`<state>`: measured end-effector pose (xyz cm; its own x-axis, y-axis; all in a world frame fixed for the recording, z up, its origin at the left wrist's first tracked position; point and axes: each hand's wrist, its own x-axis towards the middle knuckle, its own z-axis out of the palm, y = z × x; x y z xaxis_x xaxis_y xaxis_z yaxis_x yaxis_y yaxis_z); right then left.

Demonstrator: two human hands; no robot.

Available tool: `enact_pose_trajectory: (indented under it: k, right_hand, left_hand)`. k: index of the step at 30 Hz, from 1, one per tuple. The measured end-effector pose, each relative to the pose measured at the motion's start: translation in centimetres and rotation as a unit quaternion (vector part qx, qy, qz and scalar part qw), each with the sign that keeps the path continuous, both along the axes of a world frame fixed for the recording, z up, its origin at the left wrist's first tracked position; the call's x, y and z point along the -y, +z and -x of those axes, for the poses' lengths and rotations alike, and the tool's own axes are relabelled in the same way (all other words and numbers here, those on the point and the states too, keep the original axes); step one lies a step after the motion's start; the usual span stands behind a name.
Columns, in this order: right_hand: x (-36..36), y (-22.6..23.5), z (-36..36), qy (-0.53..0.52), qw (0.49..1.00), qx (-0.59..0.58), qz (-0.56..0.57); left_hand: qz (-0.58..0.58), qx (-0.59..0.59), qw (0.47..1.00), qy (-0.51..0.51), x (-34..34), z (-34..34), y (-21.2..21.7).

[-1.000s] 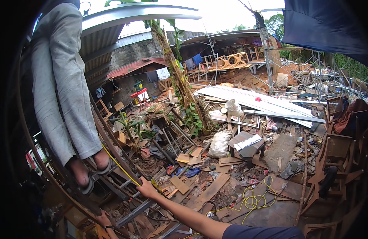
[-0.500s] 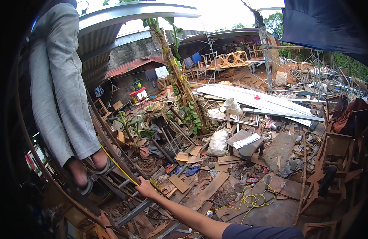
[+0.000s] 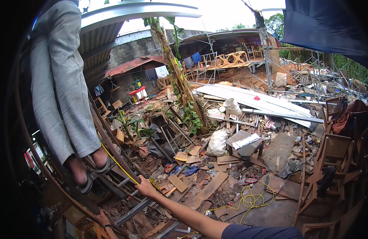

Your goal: The person holds and stabilizes a ladder by hand, holds a measuring tape, and supports the ladder while another person works from it.

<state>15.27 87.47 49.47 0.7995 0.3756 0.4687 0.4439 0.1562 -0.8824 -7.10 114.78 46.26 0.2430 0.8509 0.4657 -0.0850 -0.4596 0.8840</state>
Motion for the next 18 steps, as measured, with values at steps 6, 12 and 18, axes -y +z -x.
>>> enact_pose_trajectory:
  k: [6, 12, 18]
  right_hand:
    - [-0.2, -0.2, -0.1, 0.001, 1.0, -0.004, 0.012]
    - [-0.1, 0.1, 0.0, 0.006, 1.0, -0.008, -0.001]
    - [0.1, 0.1, 0.1, -0.008, 1.0, 0.006, -0.005]
  left_hand:
    - [0.0, 0.011, 1.0, -0.008, 2.8, 0.2, 1.8]
    - [-0.005, 0.03, 0.999, -0.016, 2.8, 0.3, 1.8]
    - [-0.001, 0.015, 1.0, -0.006, 1.2, 0.1, 0.9]
